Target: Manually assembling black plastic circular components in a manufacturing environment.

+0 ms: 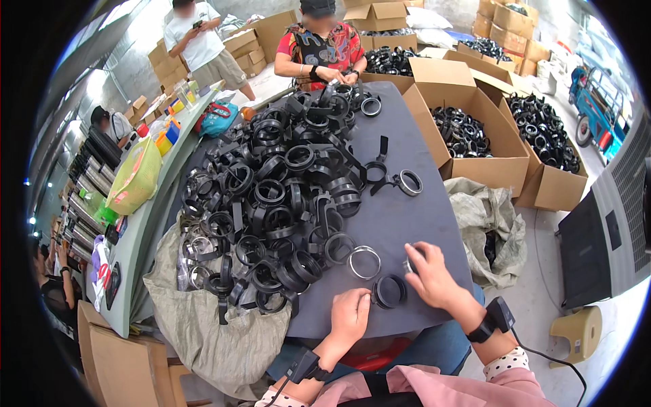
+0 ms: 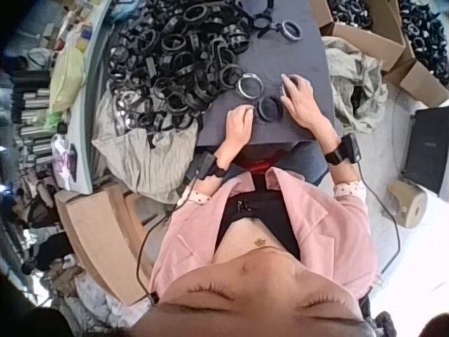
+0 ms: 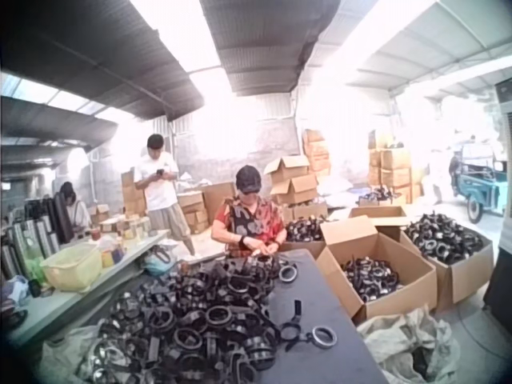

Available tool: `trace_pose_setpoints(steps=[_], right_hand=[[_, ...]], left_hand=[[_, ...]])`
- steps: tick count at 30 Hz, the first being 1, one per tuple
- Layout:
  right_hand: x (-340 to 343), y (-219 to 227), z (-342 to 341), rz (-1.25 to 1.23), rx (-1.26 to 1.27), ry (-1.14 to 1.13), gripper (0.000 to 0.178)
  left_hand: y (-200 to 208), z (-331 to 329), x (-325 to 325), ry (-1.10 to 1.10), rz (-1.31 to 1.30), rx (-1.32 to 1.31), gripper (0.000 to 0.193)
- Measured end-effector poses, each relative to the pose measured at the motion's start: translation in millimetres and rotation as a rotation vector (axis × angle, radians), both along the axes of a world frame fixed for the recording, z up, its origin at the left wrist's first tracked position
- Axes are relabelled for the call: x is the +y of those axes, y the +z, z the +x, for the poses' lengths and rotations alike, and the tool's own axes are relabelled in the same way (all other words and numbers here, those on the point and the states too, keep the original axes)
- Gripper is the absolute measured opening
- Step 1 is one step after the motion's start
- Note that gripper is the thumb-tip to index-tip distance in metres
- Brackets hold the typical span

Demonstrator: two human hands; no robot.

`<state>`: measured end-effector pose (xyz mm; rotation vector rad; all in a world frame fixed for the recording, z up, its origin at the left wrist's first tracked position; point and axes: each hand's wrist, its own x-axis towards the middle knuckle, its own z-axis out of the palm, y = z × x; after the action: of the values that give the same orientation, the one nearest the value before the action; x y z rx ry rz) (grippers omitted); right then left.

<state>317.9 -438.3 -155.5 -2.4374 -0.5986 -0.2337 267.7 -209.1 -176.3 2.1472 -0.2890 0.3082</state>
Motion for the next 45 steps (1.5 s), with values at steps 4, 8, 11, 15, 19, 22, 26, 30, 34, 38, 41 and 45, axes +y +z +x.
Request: trace_pose_setpoints(steps=[4,8,11,15,19,22,26,30,34,38,41,45], right_hand=[[31,5,-30,0.107,0.052,0.222,0.068],[40,-5,-33,0.054,0.038,0.178,0.071],[43,-6,-32,0.045,0.035,0.188,0.072],[49,-5,-34,-0.024,0.048,0.185,0.073],[52,-9,-35,-0.060,0.034,0.148,0.074],[56,-11,-35,-0.058,0.023,0.145,0.074],[57,-17,-33,-0.064,0.014,0.135,0.075],[43,-13,-27,-0.012,0.015,0.168,0.074],[6,-8,-1,0.095,-0.151,-0.087,0.066],[-16,-35,81,0.017,-0.153,-0.269,0.057],[-7,-33,123,0.024,-0.122,-0.301,0.054],[16,-31,134,0.022,-0.140,-0.198,0.052]], left_hand=[[0,3,-2,-0.001,0.023,-0.038,0.021],[-2,3,-4,0.018,0.030,-0.035,0.018],[-3,3,-3,0.019,0.024,-0.044,0.017],[-5,4,-2,0.005,0.030,-0.055,0.016],[-5,5,-1,-0.005,0.022,-0.044,0.016],[-2,6,-1,0.015,0.036,-0.055,0.016],[-6,7,-2,0.029,0.055,-0.042,0.021],[-3,9,3,-0.083,-0.123,0.054,0.021],[17,11,16,0.031,-0.131,-0.055,0.046],[43,46,1,-0.014,0.562,-0.138,0.085],[25,68,-17,-0.028,0.595,-0.100,0.084],[30,81,-22,0.067,0.518,-0.051,0.081]])
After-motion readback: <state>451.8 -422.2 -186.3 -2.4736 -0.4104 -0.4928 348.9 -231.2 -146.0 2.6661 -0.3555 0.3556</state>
